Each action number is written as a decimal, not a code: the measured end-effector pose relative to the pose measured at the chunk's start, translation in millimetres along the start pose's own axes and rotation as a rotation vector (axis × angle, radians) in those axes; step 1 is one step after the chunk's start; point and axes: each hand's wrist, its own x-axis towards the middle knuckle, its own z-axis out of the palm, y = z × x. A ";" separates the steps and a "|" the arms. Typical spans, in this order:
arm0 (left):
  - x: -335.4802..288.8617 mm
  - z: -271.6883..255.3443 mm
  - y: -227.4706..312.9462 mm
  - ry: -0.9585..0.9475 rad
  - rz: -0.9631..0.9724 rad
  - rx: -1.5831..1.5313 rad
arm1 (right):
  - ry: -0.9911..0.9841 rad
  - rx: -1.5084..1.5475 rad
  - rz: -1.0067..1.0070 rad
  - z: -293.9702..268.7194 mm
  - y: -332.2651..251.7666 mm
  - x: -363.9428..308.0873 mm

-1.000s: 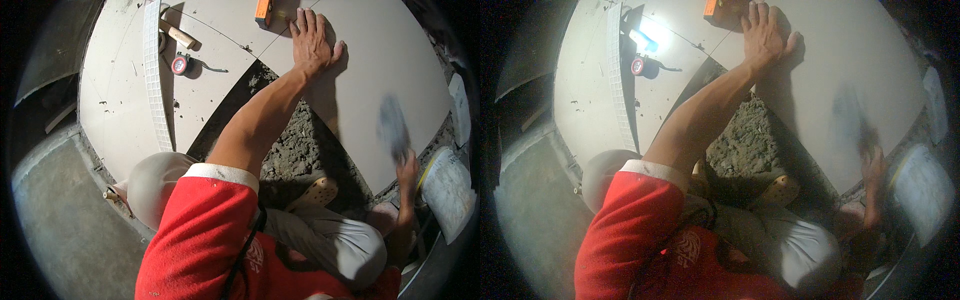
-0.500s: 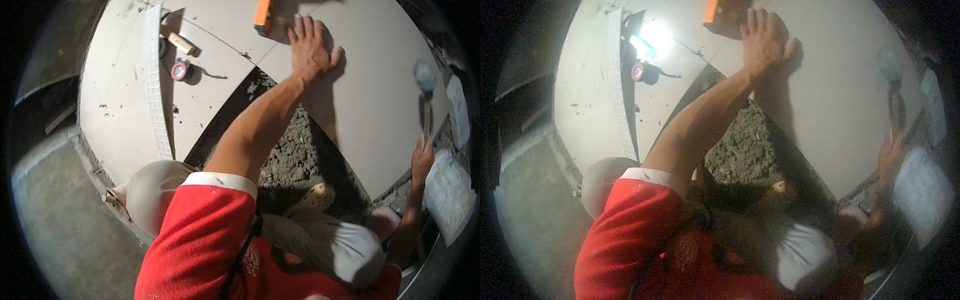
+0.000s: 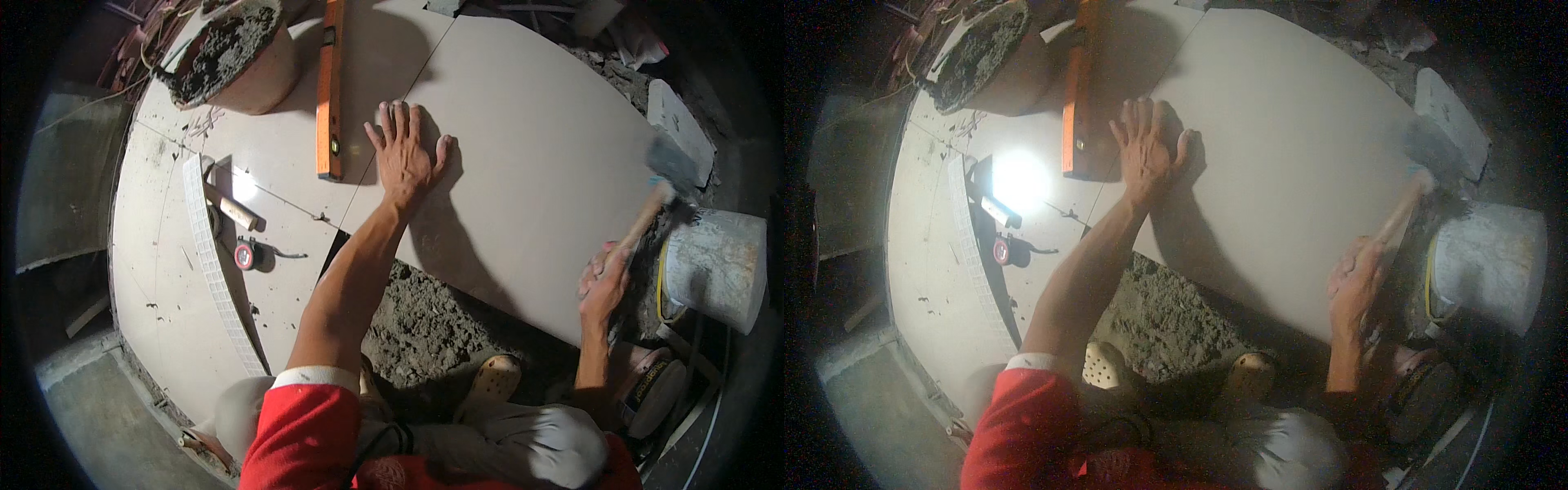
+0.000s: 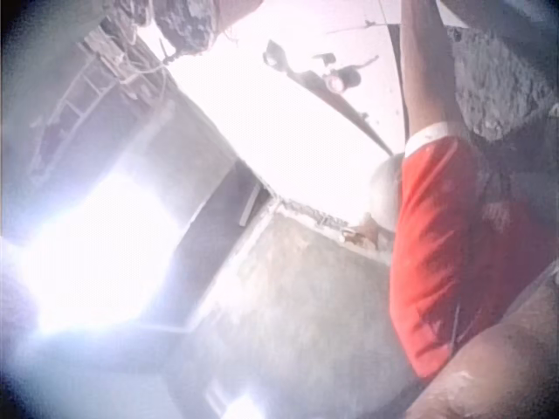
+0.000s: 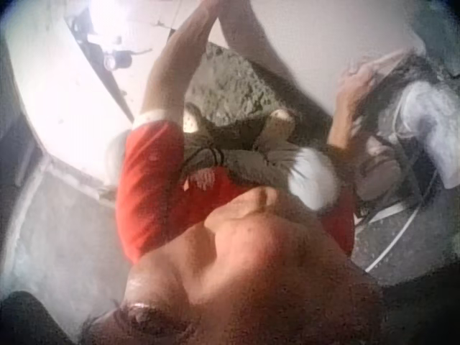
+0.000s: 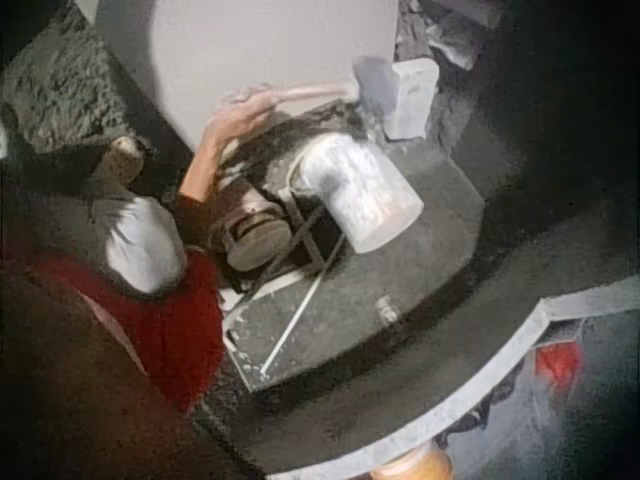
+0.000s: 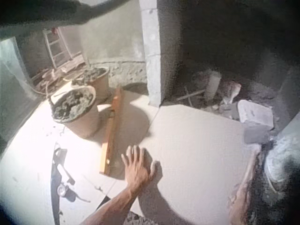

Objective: The person installs a large floor tile by tapping it with a rubber mallet and checking alignment with a spirit level. The tile is pressed into place on a bed of mortar, and the level is used repeatedly to verify flatness.

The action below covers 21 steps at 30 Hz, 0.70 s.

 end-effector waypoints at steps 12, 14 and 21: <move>1.3 -4.4 -0.1 -0.006 0.000 -0.116 | -0.106 0.122 -0.108 59.5 -35.4 35.9; -0.2 -3.8 0.0 -0.014 -0.019 -0.108 | 0.155 0.231 -0.252 58.3 -37.2 39.2; -2.2 -3.7 0.7 -0.029 -0.032 -0.096 | -0.418 0.345 0.329 59.7 14.4 44.5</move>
